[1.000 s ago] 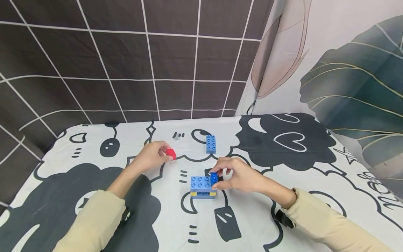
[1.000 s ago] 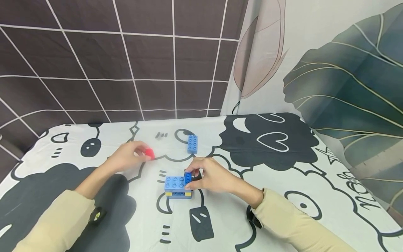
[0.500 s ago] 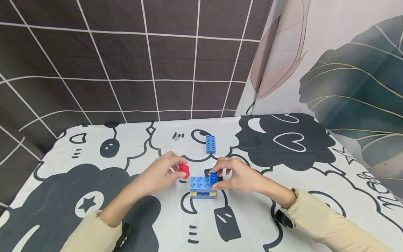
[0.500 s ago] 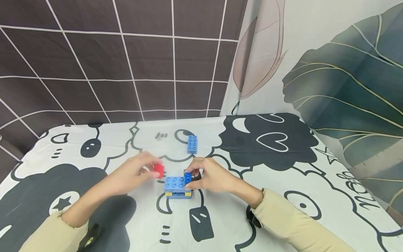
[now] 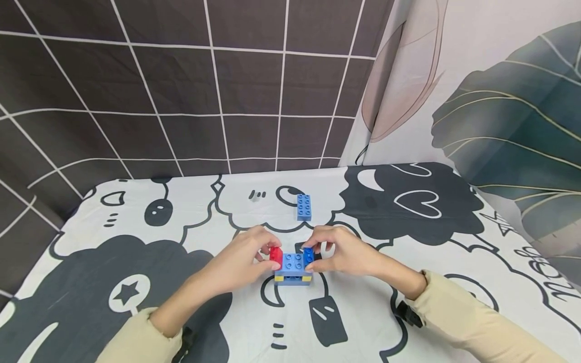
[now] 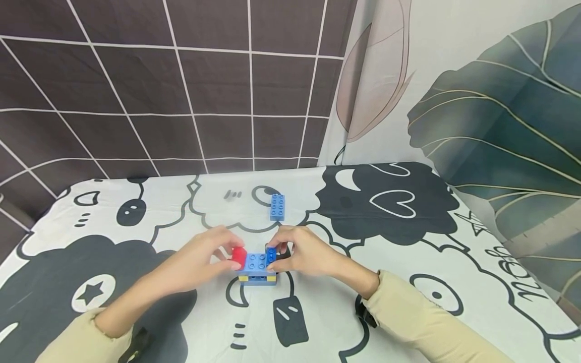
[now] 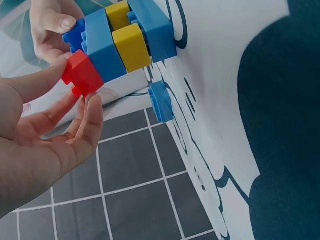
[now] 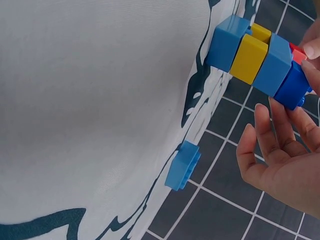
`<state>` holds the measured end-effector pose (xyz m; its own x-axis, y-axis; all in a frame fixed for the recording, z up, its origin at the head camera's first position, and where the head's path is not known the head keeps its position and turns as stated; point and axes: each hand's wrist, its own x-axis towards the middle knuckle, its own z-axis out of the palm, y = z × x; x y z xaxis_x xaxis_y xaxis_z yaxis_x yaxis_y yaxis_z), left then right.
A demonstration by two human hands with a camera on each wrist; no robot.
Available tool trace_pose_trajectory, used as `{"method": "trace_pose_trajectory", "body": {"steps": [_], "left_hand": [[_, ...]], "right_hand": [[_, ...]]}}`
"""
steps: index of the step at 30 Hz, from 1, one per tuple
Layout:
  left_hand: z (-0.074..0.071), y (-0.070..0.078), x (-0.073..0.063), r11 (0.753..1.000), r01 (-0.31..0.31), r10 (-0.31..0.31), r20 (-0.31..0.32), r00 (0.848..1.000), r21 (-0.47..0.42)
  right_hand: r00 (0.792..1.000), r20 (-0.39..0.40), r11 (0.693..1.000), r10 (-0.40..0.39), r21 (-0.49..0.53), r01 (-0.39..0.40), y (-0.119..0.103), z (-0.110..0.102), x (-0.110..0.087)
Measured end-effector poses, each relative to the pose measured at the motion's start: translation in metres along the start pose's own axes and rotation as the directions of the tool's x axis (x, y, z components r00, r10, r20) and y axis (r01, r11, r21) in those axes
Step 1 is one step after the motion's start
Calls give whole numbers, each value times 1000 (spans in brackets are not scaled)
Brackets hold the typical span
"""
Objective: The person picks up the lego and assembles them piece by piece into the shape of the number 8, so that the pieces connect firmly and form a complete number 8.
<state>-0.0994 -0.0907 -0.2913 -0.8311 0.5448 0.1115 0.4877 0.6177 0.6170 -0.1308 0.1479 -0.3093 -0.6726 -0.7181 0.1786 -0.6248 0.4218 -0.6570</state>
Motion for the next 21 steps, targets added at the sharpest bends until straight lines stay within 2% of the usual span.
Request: {"method": "trace_pose_trajectory", "body": {"steps": [9, 21], "left_hand": [[7, -5, 2, 997, -74, 73, -53, 996, -8], [12, -2, 0, 999, -41, 40, -83, 996, -10]], "right_hand": [[1000, -8, 1000, -25, -1, 25, 1, 0, 1], [1000, 1, 1000, 0, 11, 0, 1, 0, 0]]}}
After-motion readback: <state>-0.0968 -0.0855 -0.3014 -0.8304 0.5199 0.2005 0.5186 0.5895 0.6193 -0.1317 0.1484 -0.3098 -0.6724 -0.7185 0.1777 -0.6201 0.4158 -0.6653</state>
